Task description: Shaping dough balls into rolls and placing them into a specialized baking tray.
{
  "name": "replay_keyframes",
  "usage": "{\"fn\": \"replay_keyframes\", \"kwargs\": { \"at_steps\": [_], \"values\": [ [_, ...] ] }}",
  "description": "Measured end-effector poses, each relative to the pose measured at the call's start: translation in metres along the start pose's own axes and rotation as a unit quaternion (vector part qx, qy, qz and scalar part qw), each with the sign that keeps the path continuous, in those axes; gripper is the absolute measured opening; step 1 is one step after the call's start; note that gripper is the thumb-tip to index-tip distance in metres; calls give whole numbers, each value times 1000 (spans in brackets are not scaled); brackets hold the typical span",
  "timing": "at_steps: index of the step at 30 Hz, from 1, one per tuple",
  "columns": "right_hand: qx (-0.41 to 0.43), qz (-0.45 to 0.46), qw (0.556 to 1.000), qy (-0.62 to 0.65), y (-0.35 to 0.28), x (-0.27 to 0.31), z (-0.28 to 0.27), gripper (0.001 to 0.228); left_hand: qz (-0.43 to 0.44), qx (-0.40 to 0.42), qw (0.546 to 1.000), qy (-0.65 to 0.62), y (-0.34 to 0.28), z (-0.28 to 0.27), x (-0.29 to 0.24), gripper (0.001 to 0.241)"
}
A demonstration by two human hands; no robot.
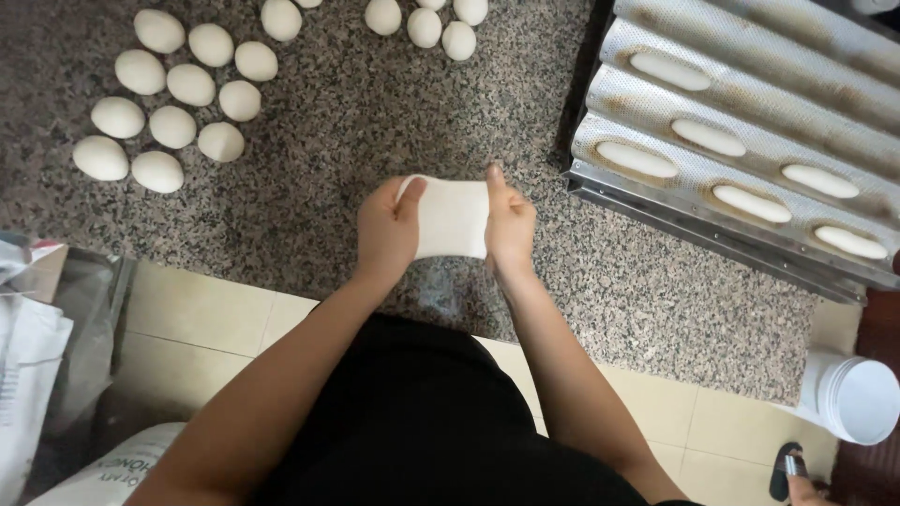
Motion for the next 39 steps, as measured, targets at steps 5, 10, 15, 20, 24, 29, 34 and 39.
{"fn": "replay_keyframes", "kwargs": {
  "at_steps": [5,10,15,20,24,29,34,39],
  "values": [
    [94,187,977,51,-29,-2,42,74,-153,72,973,-158,-12,14,19,45],
    [228,361,855,294,-57,-2,87,95,-302,135,883,-334,-30,12,39,76],
    [350,236,893,-154,-16,33,84,33,-352,162,897,-212,-44,-25,79,87],
    [204,-222,816,-494,-6,208,114,32,-396,143,884,-204,-46,-40,130,71],
    [36,-450,795,-404,-48,251,121,39,-437,136,867,-198,-45,-52,110,61],
    [204,-340,789,-469,-60,55,117,49,-323,118,924,-167,-19,-47,158,46],
    [269,-81,881,-380,-37,13,99,43,-89,82,988,99,52,-43,104,27],
    [106,-171,773,-601,20,23,112,47,208,156,845,468,99,15,67,31]
  ]
}}
Point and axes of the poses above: each hand's wrist, its own y-axis towards the middle knuckle, its own z-axis out of the palm, x = y × z, the point moved 8 cm from there along y, towards the middle knuckle, and after that the axes turned 9 degrees about x, right-handed, at the moved point
